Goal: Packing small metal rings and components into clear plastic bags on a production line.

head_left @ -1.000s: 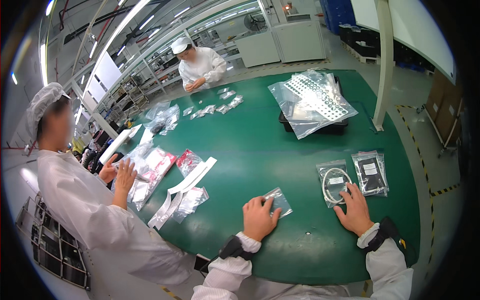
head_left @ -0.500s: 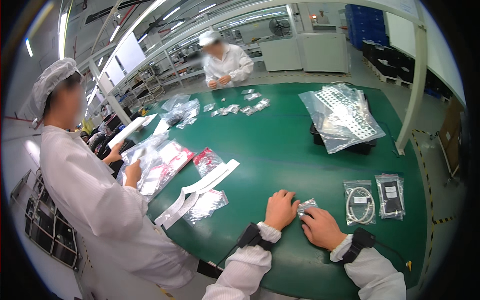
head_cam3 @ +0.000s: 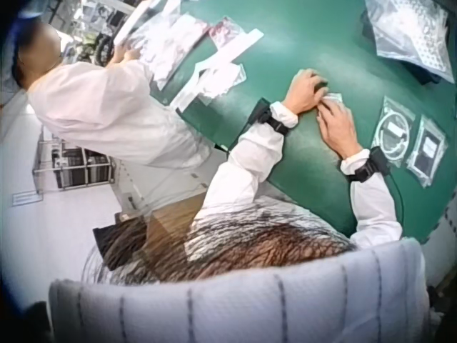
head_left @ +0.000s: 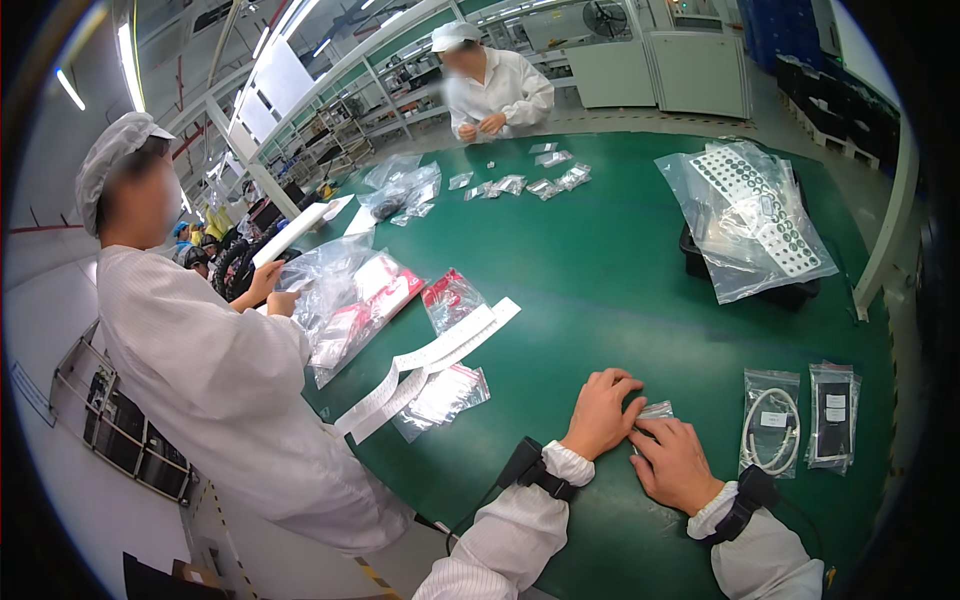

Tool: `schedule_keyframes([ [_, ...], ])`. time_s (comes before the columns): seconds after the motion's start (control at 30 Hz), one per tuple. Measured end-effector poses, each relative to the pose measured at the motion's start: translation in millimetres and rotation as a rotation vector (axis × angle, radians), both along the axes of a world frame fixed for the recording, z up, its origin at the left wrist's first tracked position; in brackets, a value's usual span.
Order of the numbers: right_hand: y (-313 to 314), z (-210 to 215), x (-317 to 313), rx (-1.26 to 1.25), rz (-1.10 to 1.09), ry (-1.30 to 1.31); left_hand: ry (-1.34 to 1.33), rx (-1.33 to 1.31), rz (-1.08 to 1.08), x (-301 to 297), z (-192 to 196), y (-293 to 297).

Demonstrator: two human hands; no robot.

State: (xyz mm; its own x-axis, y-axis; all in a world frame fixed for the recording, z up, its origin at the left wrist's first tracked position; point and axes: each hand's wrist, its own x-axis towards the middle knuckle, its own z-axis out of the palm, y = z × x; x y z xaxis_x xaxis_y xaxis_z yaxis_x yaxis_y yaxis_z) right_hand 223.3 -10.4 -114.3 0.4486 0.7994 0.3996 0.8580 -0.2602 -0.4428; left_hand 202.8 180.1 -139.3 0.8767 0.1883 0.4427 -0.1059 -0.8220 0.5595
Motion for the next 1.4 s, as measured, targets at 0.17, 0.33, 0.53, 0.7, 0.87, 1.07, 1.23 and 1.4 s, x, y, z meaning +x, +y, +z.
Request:
schedule_keyframes([
  [0.17,5.1,-1.9,-2.2,0.038,0.017,-0.008,-0.005,0.031,0.021,-1.4,-3.1,10.3],
  [0.33,1.0,-0.8,-2.4,0.050,-0.006,0.005,-0.064,0.031,0.174,-10.9,16.6,43.5],
  [0.53,1.8,-6.0,-1.2,0.072,-0.030,0.067,-0.053,0.174,0.716,-76.2,38.6,178.8],
  [0.7,0.3,-6.2,1.2,0.108,-0.014,0.045,0.186,0.436,0.914,-144.1,33.2,263.8],
  [0.87,-4.6,-8.1,2.5,0.091,-0.033,0.039,0.090,0.049,0.771,-149.1,10.6,306.4],
  [1.07,2.4,-7.9,-0.8,0.075,0.005,0.041,0.514,0.131,0.900,-170.1,-6.5,322.7],
  [1.23,-3.8,-9.5,1.8,0.083,-0.007,0.039,0.551,0.170,0.967,-152.1,29.9,282.8],
  [1.4,-1.1,-6.0,0.6,0.086,0.020,0.048,0.184,0.127,0.936,-161.9,43.1,293.1],
])
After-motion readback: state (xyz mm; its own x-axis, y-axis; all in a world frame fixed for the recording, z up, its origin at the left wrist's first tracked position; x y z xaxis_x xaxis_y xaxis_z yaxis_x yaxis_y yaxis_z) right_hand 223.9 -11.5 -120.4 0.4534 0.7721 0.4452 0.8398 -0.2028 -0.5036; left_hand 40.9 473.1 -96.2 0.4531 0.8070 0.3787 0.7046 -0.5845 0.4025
